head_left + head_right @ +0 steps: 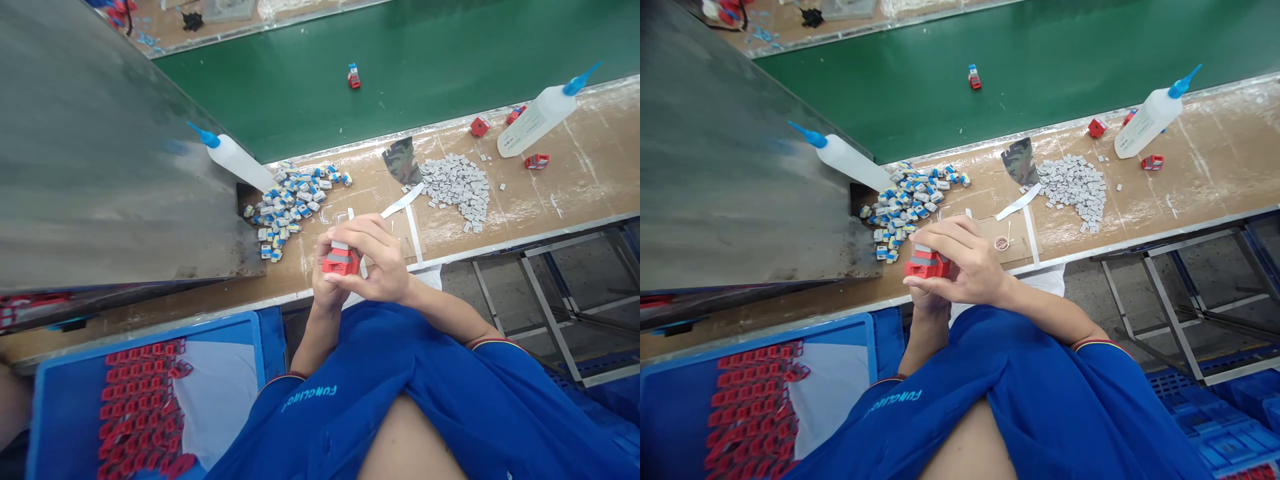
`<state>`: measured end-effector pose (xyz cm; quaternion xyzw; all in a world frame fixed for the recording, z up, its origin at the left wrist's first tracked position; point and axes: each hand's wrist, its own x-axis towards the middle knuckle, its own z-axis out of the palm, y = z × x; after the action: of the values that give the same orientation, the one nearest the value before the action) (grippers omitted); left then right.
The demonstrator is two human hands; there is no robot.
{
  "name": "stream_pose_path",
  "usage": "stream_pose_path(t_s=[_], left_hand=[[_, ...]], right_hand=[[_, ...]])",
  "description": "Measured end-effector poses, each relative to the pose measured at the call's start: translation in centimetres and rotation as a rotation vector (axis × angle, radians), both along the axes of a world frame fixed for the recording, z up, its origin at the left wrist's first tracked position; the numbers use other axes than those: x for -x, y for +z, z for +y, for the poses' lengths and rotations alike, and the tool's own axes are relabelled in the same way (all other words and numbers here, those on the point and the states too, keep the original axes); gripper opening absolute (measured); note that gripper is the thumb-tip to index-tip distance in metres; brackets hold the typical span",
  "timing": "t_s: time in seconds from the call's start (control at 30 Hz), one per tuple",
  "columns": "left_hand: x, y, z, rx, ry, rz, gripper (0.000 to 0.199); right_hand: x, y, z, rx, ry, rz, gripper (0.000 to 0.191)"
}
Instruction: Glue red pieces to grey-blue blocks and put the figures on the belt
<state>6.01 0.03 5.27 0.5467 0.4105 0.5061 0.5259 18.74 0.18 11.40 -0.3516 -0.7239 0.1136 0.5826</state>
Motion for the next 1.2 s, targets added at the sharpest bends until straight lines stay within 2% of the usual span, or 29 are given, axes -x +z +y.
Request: stream_pose_path(t_s=[0.17, 0.23, 0.3, 0.43, 0.63, 0.77, 0.9, 1.07, 1.2], left_hand=[[-0.7, 1.7, 0.3, 0.135, -0.021, -0.463, 0.077], [-0.7, 2.4, 0.2, 0.186, -0.019, -0.519, 0.073], [-0.6, 2.8, 0.1, 0.195, -0.009, -0.509, 0.065], [-0.2, 2.6, 0.3, 0.106, -0.025, -0.478, 0.054], [-0.6, 2.4, 0.5, 0.034, -0.053, -0.413, 0.049], [-1.0, 2.7, 0.4, -0.026, -0.062, -0.412, 0.045], [-1.1, 2.9, 0.3, -0.026, -0.090, -0.431, 0.040], [-1.3, 2.9, 0.0, -0.033, -0.070, -0.395, 0.043], [-0.9, 2.9, 0.0, -0.079, -0.045, -0.319, 0.050]], right_hand=[[-0.2, 0.1, -0.1, -0.002, 0.003, 0.007, 0.042], [-0.3, 0.1, 0.0, 0.011, 0.023, 0.025, 0.040], [-0.3, 0.0, 0.2, 0.031, 0.025, 0.036, 0.040], [-0.4, -0.3, 0.6, 0.036, 0.014, 0.080, 0.037], [-0.9, -0.3, 0.6, 0.145, 0.031, 0.090, 0.041], [-1.1, -0.1, 0.5, 0.109, 0.072, 0.140, 0.038], [-1.2, 0.0, 0.4, 0.122, 0.050, 0.113, 0.035], [-1.3, 0.1, 0.0, 0.136, 0.065, 0.132, 0.037], [-1.0, -0.8, 0.0, 0.170, 0.090, 0.176, 0.040]])
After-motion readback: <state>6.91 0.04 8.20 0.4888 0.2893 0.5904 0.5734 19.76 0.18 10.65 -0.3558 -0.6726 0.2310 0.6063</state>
